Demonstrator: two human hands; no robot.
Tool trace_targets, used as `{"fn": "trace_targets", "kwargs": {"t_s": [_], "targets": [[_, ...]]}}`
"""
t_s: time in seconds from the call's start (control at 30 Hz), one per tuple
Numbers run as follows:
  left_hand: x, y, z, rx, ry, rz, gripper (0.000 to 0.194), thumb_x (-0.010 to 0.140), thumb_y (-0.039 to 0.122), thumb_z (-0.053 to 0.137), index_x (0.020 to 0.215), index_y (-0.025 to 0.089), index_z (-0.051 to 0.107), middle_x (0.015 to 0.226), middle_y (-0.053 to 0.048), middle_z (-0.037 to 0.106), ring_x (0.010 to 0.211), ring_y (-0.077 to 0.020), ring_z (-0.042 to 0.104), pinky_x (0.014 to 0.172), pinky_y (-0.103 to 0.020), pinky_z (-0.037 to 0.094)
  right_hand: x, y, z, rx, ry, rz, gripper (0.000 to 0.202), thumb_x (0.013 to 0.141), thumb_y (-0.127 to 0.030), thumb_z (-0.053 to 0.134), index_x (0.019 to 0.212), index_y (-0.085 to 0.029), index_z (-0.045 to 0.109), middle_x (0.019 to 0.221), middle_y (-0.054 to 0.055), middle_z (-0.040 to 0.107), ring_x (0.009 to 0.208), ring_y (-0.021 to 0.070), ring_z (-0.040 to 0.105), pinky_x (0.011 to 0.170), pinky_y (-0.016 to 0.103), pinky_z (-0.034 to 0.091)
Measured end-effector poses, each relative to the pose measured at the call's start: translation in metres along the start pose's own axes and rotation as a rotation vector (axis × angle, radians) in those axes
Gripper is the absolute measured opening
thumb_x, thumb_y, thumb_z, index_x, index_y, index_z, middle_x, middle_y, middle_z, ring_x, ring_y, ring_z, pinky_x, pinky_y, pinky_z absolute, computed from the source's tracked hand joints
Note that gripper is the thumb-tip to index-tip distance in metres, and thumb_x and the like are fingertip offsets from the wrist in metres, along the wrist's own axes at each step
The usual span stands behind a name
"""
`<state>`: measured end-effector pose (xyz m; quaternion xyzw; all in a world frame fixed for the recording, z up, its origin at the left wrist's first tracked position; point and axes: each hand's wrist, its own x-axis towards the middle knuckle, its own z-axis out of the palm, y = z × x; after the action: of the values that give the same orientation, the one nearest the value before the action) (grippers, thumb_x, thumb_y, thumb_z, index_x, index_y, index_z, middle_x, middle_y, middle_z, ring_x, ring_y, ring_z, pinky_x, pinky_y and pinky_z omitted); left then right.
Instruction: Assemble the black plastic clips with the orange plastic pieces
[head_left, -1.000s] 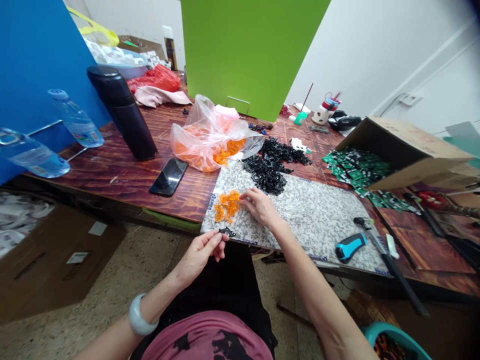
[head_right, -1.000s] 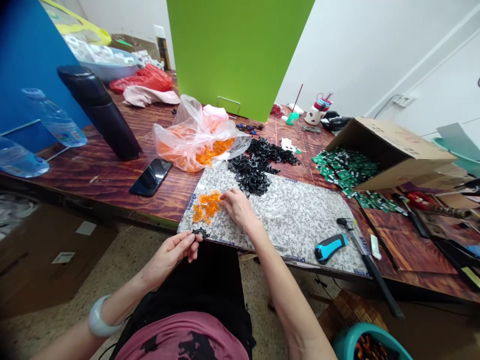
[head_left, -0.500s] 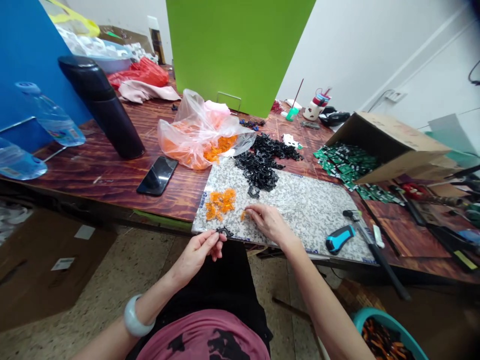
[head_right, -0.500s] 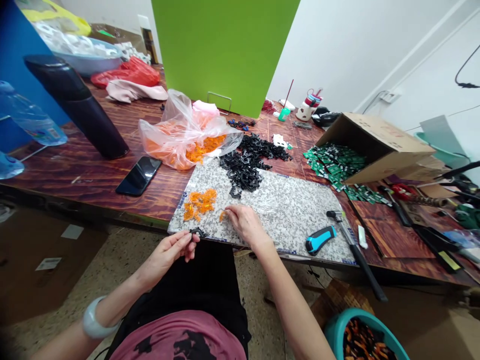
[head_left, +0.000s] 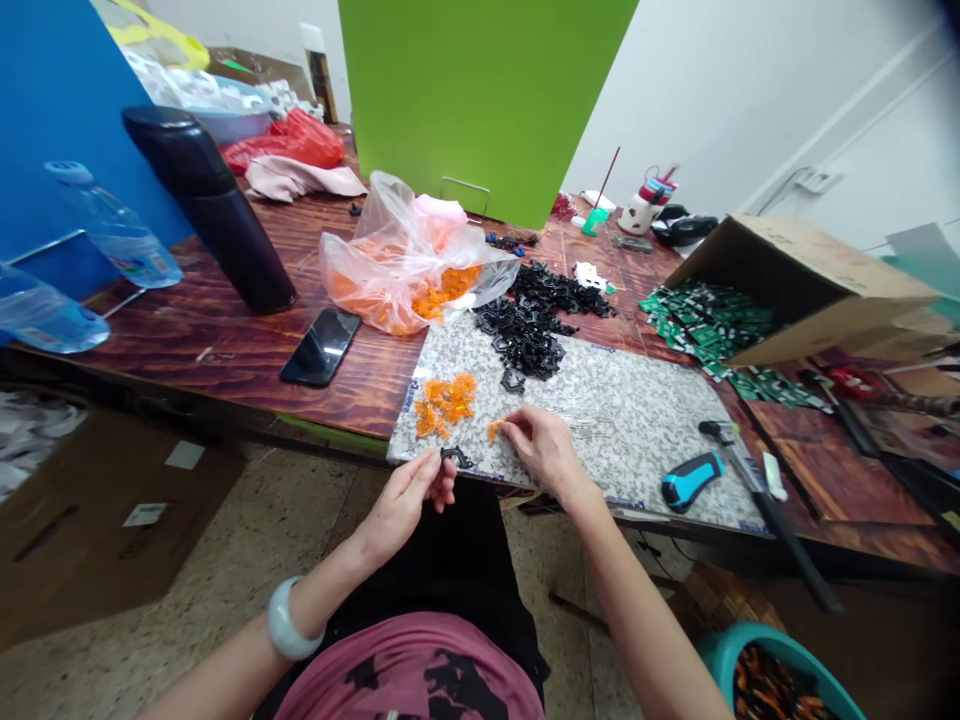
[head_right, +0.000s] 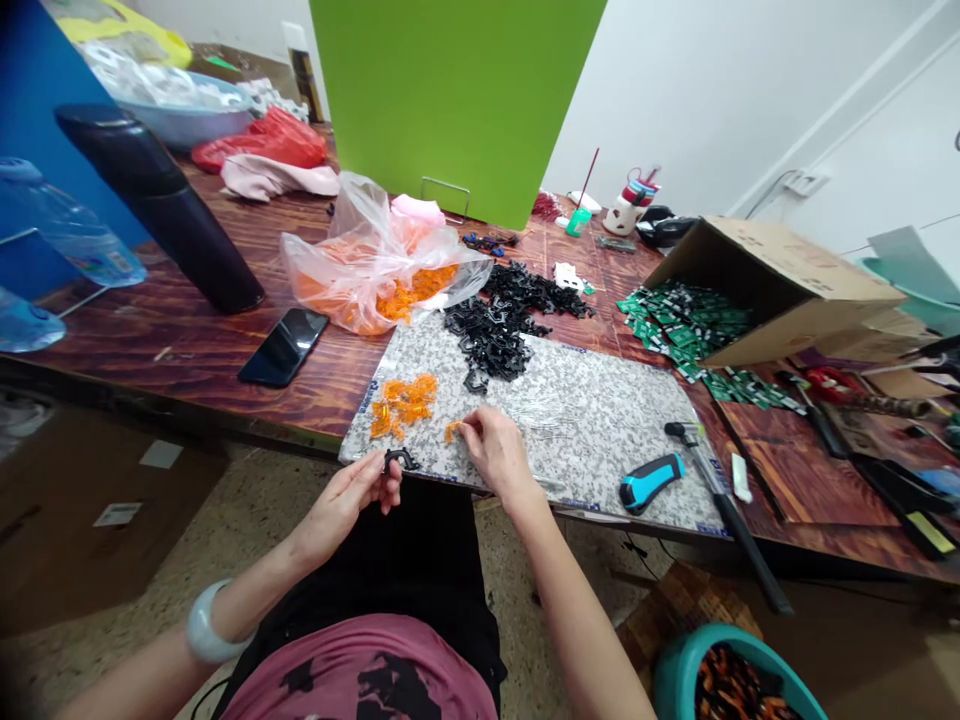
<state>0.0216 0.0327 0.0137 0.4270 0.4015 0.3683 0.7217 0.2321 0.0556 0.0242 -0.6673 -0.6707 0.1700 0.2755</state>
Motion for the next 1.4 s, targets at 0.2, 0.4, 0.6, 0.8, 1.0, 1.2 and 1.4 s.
{"fn": "trace_targets", "kwargs": {"t_s": [0.2,0.4,0.6,0.8,1.0,1.2,1.4], "targets": [[0.000,-0.006,0.000,0.118,-0.034,0.095,0.039,0.091,0.052,0.040,0.089,0.015,0.055,0.077,-0.001,0.054,0.069,-0.0131,0.052,0.061,-0.026,0.043,-0.037,-0.040,-0.003,0.224,0.154,-0.049,0.013,0.088,-0.027,0.054,0.087,-0.018,0.063,0.077,0.002,0.064,0.062,0.0130,0.055,0.061,0.025,0.043],[-0.006,-0.002,0.006,0.336,-0.084,0.192,0.033,0.095,0.045,0.033,0.087,0.018,0.050,0.076,0.001,0.053,0.068,-0.0121,0.048,0.070,-0.027,0.041,-0.057,-0.062,0.012,0.195,0.205,-0.149,0.008,0.088,-0.017,0.053,0.089,-0.019,0.060,0.088,0.006,0.063,0.085,0.0183,0.058,0.071,0.029,0.045],[-0.008,-0.004,0.008,0.422,-0.095,0.240,0.027,0.098,0.037,0.031,0.087,0.018,0.048,0.076,0.002,0.051,0.069,-0.0124,0.049,0.068,-0.026,0.040,-0.056,-0.059,0.021,0.230,0.211,-0.136,0.009,0.088,-0.017,0.052,0.093,-0.018,0.059,0.093,0.007,0.065,0.083,0.0176,0.061,0.068,0.028,0.048],[-0.010,-0.001,0.009,0.479,-0.057,0.235,0.024,0.097,0.034,0.033,0.086,0.019,0.047,0.075,0.001,0.053,0.070,-0.0133,0.050,0.067,-0.026,0.040,-0.058,-0.060,0.023,0.287,0.187,-0.096,0.009,0.089,-0.018,0.052,0.093,-0.018,0.060,0.084,0.004,0.065,0.070,0.0146,0.062,0.058,0.025,0.049],[-0.010,-0.003,0.007,0.537,-0.034,0.274,0.021,0.097,0.029,0.033,0.086,0.019,0.047,0.076,0.000,0.054,0.071,-0.0139,0.052,0.069,-0.027,0.040,-0.058,-0.060,0.026,0.312,0.208,-0.118,0.010,0.088,-0.016,0.052,0.094,-0.018,0.059,0.088,0.006,0.066,0.074,0.0152,0.062,0.061,0.026,0.051],[-0.010,-0.003,0.007,0.567,-0.031,0.280,0.022,0.097,0.027,0.032,0.084,0.018,0.048,0.075,0.000,0.054,0.070,-0.0139,0.052,0.069,-0.027,0.041,-0.058,-0.061,0.027,0.324,0.208,-0.116,0.010,0.088,-0.016,0.052,0.094,-0.018,0.060,0.089,0.006,0.065,0.076,0.0157,0.062,0.062,0.026,0.051],[-0.011,-0.002,0.005,0.586,-0.020,0.302,0.022,0.097,0.027,0.031,0.083,0.019,0.047,0.074,0.000,0.053,0.068,-0.0139,0.052,0.067,-0.026,0.041,-0.059,-0.063,0.025,0.393,0.167,-0.074,0.009,0.087,-0.020,0.054,0.093,-0.018,0.061,0.089,0.006,0.066,0.077,0.0153,0.062,0.064,0.026,0.052]]}}
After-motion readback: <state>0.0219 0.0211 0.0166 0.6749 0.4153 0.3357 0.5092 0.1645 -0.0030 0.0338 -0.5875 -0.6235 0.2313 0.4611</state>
